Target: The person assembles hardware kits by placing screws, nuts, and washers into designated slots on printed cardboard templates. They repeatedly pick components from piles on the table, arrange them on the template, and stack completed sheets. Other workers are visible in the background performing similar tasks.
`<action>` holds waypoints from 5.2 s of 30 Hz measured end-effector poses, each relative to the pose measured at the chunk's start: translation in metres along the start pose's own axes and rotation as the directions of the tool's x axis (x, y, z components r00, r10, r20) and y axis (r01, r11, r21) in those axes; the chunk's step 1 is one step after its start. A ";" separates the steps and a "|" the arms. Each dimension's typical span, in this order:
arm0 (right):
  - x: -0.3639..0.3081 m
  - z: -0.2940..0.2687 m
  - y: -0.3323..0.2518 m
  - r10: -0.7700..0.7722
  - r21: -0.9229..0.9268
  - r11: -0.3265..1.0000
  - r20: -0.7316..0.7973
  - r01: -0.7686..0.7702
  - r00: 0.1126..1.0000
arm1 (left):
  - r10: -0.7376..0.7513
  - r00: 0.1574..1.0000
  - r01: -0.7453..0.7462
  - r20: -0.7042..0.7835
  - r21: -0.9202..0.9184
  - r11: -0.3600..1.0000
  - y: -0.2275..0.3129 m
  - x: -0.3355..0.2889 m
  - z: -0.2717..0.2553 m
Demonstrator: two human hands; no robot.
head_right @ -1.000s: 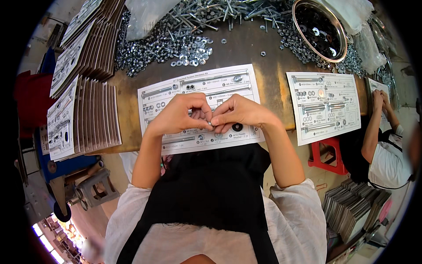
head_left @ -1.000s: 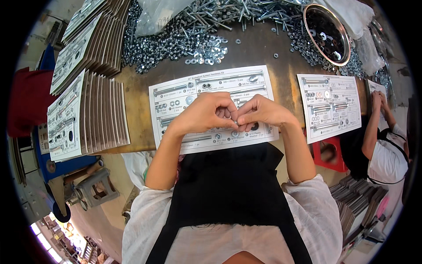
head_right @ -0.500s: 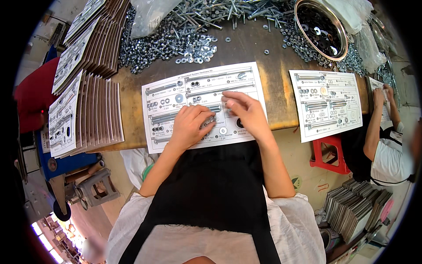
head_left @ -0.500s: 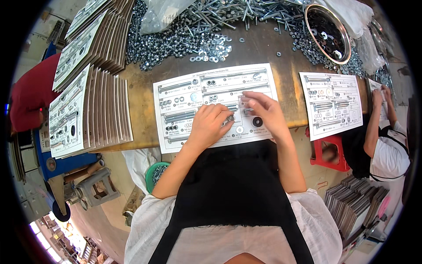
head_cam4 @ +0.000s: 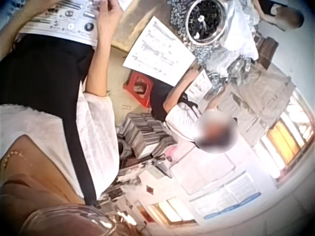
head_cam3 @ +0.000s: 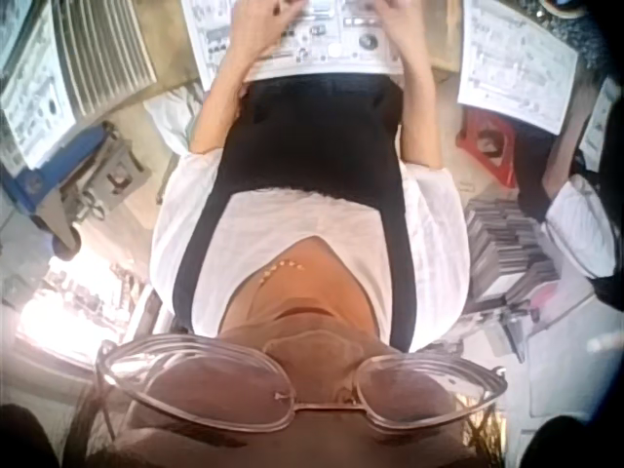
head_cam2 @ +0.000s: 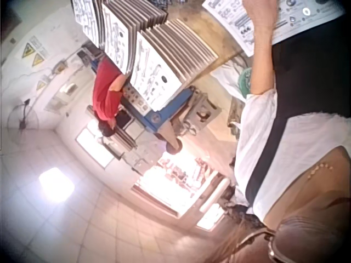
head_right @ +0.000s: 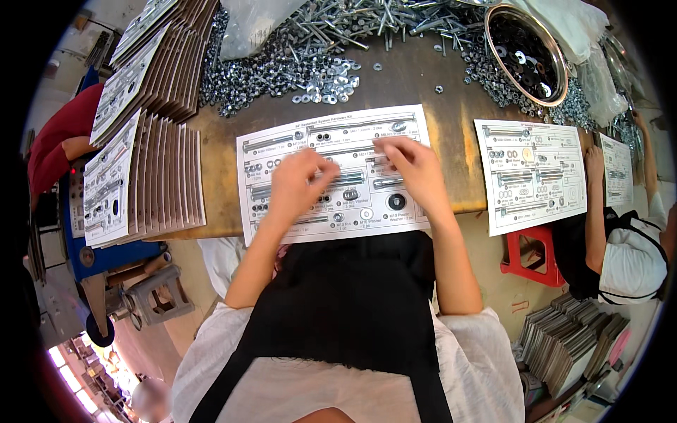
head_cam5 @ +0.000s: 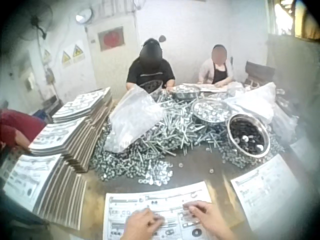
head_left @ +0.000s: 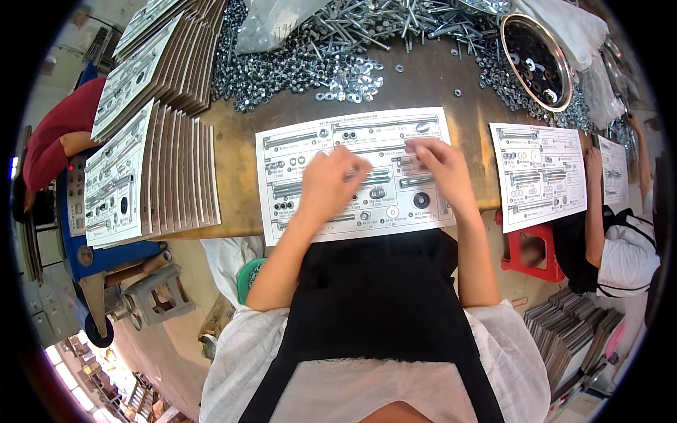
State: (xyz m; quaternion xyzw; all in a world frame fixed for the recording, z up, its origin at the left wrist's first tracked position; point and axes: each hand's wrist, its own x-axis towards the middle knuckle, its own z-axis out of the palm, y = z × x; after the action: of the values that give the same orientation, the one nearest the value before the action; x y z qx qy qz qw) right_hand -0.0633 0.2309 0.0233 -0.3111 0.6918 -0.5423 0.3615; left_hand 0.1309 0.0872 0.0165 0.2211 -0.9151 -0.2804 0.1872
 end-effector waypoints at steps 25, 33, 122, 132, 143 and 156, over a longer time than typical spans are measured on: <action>0.165 0.031 0.028 -0.204 -0.423 0.897 -0.135 0.130 0.970 | 0.295 0.942 -0.245 -0.163 0.268 0.932 -0.067 0.134 0.056; 0.147 0.024 0.015 -0.079 -0.311 0.949 -0.056 0.058 0.995 | 0.067 0.988 -0.075 -0.141 -0.049 0.996 -0.061 0.110 0.033; 0.021 0.110 -0.026 -0.037 -0.001 0.999 0.296 0.039 0.955 | -0.007 1.000 0.008 -0.019 0.044 0.999 -0.044 -0.074 -0.059; 0.019 0.086 -0.012 0.021 0.046 0.998 0.295 -0.036 0.955 | 0.011 1.000 -0.012 0.015 0.136 0.991 -0.057 -0.088 -0.051; 0.016 0.027 0.004 -0.013 0.041 0.999 0.130 0.008 0.991 | 0.033 0.999 -0.031 -0.006 0.163 0.986 -0.062 -0.091 -0.057; -0.001 -0.035 0.047 -0.061 -0.500 0.853 -0.378 -0.148 0.924 | -0.501 0.831 0.533 -0.241 0.091 0.841 -0.063 -0.170 -0.060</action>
State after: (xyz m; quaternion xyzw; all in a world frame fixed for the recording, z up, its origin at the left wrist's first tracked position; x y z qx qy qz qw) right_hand -0.0944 0.2602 -0.0167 -0.2699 0.8759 -0.3764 0.1354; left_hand 0.3192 0.1006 -0.0119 0.5028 -0.8150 -0.2241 0.1808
